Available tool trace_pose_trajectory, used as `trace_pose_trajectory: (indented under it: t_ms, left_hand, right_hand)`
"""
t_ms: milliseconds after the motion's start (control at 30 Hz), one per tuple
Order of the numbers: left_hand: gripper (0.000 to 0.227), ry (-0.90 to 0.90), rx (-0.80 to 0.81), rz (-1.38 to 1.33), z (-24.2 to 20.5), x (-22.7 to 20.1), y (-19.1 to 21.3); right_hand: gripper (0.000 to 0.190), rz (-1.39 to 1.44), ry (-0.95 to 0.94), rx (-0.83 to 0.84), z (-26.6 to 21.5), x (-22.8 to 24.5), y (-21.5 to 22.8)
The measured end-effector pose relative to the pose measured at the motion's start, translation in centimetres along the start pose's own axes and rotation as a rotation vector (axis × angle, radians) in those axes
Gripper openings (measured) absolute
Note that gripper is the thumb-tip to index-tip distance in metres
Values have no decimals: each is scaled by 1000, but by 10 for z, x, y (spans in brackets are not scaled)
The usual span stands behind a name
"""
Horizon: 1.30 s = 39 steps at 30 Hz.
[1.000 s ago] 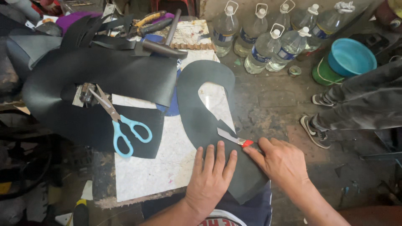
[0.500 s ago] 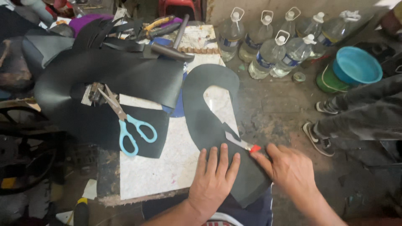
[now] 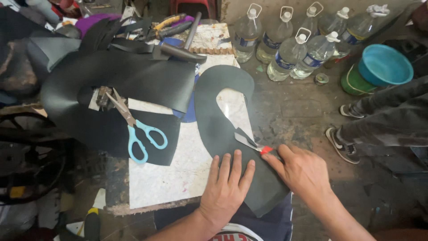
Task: The person uses a utility knife to cut a curved shape out of a dark sheet of material on a workbench. The person holds the material steady with one hand while guiding the knife with the other to follow a pre-drawn outline.
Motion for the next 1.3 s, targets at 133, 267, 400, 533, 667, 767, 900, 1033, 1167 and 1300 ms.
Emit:
trace_pose_trajectory:
  t_ms: [133, 267, 400, 533, 667, 767, 900, 1033, 1167, 1300]
  left_hand:
    - [28, 15, 1, -18, 1, 1, -4]
    - [32, 7, 0, 9, 0, -2, -1]
    - [32, -3, -4, 6, -1, -2, 1]
    - [31, -16, 12, 7, 0, -4, -1]
    - [35, -7, 27, 3, -6, -4, -1]
    - [39, 21, 101, -46, -4, 2, -4]
    - [129, -22, 462, -172, -2, 22, -17]
    - [92, -59, 383, -104, -3, 22, -13]
    - [54, -102, 307, -39, -6, 14, -10]
    - [54, -85, 290, 30, -12, 9, -20]
  right_hand:
    - [55, -50, -4, -13, 0, -8, -6]
    - [56, 10, 24, -64, 9, -1, -3]
    - [52, -13, -24, -17, -5, -8, 0]
    - [55, -23, 2, -29, 8, -5, 0]
    - [57, 75, -99, 75, 36, -6, -6]
    - [59, 140, -202, 183, 39, -19, -4]
    - [56, 186, -255, 223, 11, -37, -23]
    - [53, 237, -294, 329, -20, -26, -17]
    - [54, 143, -126, 91, -40, -14, -8]
    - [51, 40, -38, -23, -45, -9, 4]
Point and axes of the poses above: each hand's wrist, its own z-axis towards the middle knuckle, its own y-axis out of the back of the hand, x = y × z, the point moved 6 cm from there along z, towards the middle knuckle, and after that the axes turned 1 degree about -x, right-handed, at the moved point
